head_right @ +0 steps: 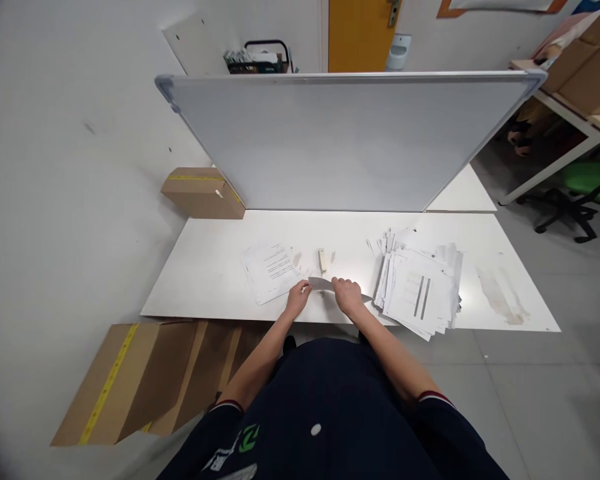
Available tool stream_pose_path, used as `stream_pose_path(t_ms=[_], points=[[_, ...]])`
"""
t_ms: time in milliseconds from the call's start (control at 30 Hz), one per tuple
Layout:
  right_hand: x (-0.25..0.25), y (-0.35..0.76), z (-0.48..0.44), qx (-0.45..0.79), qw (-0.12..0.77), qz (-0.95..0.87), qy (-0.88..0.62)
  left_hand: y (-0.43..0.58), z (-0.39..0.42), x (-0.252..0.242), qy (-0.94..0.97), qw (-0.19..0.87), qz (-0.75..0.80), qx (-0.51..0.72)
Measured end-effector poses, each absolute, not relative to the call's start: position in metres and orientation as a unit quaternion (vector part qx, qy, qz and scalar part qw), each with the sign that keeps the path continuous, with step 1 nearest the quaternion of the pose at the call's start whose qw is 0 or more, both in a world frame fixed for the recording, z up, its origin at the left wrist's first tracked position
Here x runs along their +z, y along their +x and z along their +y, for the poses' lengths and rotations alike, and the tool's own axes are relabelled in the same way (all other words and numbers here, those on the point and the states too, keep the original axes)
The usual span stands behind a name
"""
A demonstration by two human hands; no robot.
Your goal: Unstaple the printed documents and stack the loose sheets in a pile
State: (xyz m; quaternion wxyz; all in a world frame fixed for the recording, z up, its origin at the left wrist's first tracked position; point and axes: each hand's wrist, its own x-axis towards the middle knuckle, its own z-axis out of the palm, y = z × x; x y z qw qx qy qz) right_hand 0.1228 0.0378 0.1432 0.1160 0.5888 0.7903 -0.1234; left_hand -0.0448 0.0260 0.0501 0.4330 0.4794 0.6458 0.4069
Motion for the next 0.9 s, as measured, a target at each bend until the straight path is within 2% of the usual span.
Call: stream_pose_path(t_ms=[200,367,567,700,900], points=[[0.156,0.139,0.051,-0.179,0.007,0.758,0.627,-0.046,0.031,0.048,0.402,0.484,0.633,0.451],[0.15,0.144,0.053,-0.282,-0.127,0.727,0.614,-0.041,0.03,0.055,0.373,0.525,0.603,0.47],[0.114,0.146,0.046,-0.386,-0.269,0.669,0.575,-0.041,0.023,0.082,0.406,0.481,0.597,0.498],[0.088,0.15,0.045,-0.416,-0.314,0.629,0.576,-0.041,0.014,0.083,0.443,0.451,0.604,0.485],[0.065,0.148,0.042,-0.425,-0.328,0.605,0.588,-0.033,0.009,0.065,0.465,0.381,0.662,0.448]])
